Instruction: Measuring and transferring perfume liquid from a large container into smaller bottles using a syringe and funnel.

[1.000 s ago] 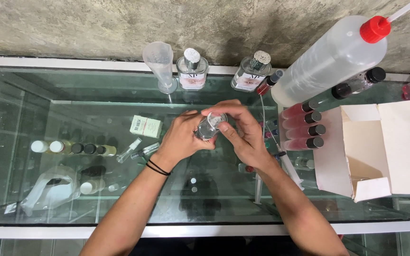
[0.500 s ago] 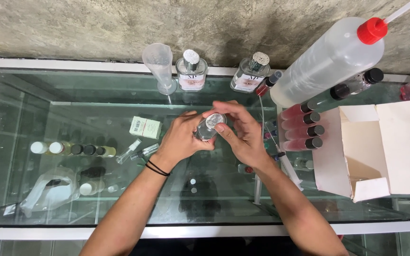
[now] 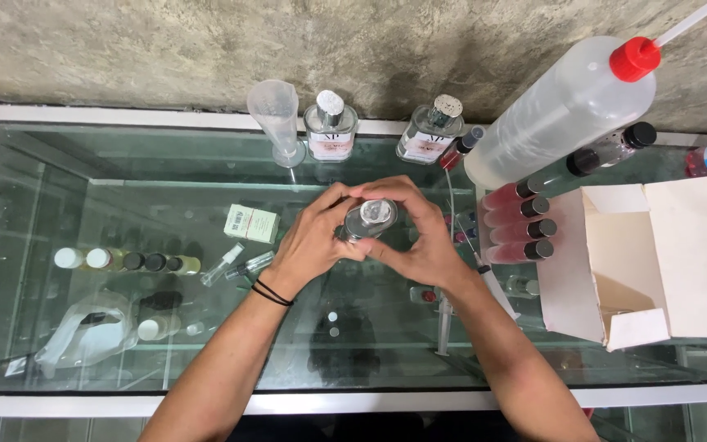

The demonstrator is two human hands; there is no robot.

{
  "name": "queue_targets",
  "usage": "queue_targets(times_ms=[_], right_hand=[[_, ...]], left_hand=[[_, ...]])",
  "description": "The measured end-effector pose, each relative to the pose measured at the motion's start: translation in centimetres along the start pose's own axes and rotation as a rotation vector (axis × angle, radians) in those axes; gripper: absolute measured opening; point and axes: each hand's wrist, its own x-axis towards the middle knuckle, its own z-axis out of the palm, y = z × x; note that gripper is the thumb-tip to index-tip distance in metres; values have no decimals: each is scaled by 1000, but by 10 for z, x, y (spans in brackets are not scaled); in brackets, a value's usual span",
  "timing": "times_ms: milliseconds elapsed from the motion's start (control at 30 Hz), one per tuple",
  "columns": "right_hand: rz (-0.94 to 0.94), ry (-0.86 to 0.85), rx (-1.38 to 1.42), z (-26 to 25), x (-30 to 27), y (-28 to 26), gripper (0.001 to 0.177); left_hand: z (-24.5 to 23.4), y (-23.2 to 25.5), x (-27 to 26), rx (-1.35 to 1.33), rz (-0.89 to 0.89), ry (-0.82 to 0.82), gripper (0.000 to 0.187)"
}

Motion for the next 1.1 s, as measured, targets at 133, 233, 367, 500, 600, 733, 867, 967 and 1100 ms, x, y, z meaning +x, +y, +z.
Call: queue_targets(times_ms=[133, 233, 367, 500, 600, 733, 867, 967, 1100], right_hand=[[-13, -53, -112, -8, 3, -9, 57], [-5, -107, -248, -15, 6, -15, 61], [15, -117, -357, -22, 14, -27, 67], [26, -198, -464, -29, 21, -40, 64], [-28, -264, -563, -27, 43, -68, 60], [113, -429, -735, -31, 52, -66, 60], [189, -569, -923, -33, 65, -57, 59], [228, -594, -1000, -36, 76, -49, 65], [201, -574, -1120, -40, 82, -19, 73]], left_hand=[[2, -9, -4, 11, -8, -36, 33], [11, -22, -5, 75, 19, -22, 27], [14, -33, -8, 104, -20, -31, 34], [12, -27, -6, 110, -41, -41, 40], [7, -8, -1, 101, -58, -22, 39], [17, -30, -6, 116, -62, -11, 41], [15, -25, -6, 58, -154, 16, 48], [14, -25, -4, 22, -224, 20, 56], [18, -34, -8, 47, -221, 20, 61]])
